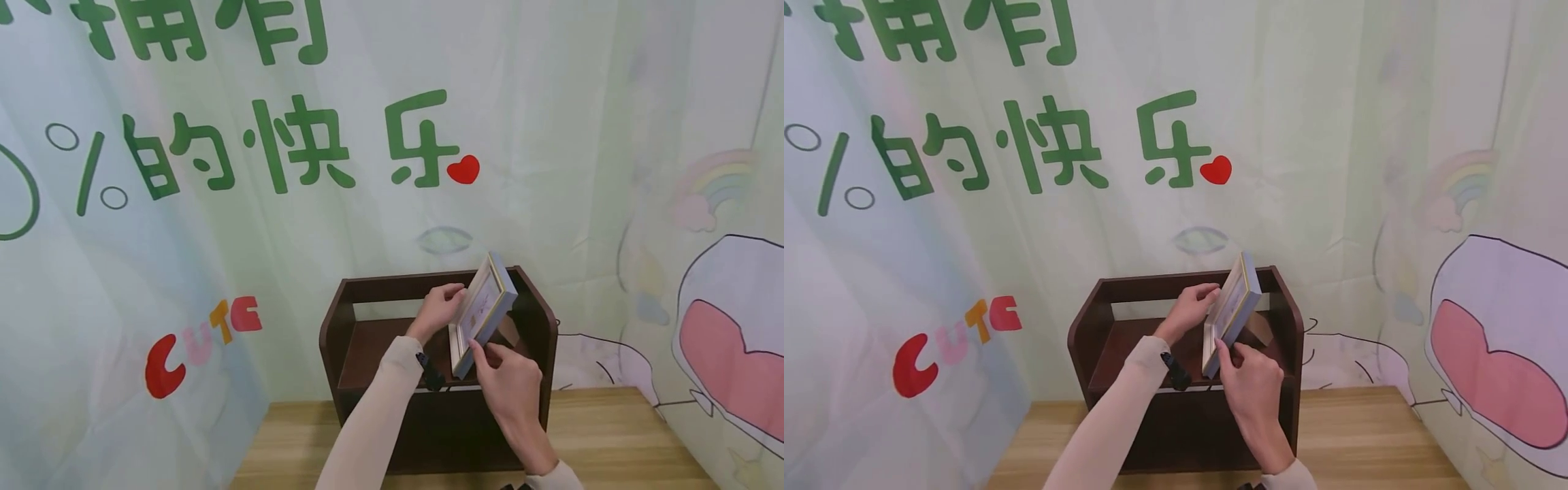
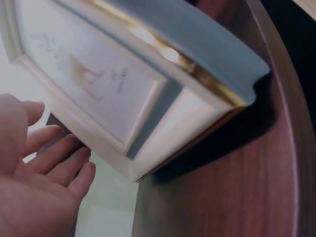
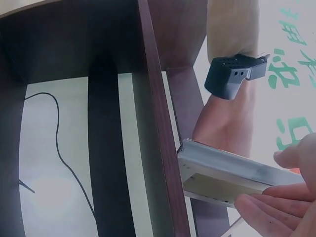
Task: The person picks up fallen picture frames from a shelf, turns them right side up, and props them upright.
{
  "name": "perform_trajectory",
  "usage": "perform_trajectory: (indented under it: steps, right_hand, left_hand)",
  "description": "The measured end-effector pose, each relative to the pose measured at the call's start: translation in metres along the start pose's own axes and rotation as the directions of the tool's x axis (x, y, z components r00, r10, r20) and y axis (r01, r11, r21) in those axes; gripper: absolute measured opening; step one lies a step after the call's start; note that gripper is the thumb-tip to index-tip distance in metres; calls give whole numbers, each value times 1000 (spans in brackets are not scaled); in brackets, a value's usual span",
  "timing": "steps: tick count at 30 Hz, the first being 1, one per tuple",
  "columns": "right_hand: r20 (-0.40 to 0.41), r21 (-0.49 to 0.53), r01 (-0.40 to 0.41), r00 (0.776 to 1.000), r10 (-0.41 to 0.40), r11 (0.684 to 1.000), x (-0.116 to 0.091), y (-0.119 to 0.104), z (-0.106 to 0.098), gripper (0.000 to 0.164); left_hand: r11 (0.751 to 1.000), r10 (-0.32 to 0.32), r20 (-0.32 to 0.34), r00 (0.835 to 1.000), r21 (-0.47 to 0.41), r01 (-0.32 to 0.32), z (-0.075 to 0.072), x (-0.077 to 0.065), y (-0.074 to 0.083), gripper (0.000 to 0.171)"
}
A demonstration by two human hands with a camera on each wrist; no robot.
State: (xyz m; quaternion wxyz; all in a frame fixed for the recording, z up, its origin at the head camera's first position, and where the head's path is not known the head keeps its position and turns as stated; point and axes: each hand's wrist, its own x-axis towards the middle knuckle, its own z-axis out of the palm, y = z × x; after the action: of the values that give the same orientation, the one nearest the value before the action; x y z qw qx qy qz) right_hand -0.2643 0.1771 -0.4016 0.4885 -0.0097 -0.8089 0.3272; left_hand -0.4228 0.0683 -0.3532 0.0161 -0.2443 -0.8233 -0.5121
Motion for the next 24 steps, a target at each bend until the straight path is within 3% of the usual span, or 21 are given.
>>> perform_trajectory:
  steps: [9,24]
  right_hand:
    - [-4,11,4,1000,-4,1000,3,-2,2,23]
    - [29,6,-60,998,60,998,12,12,-9,24]
  left_hand:
    - [998,-10,-3,1000,-56,10,8,1,-4,41]
    - [999,-43,-31,999,-31,42,-2,-8,-11,40]
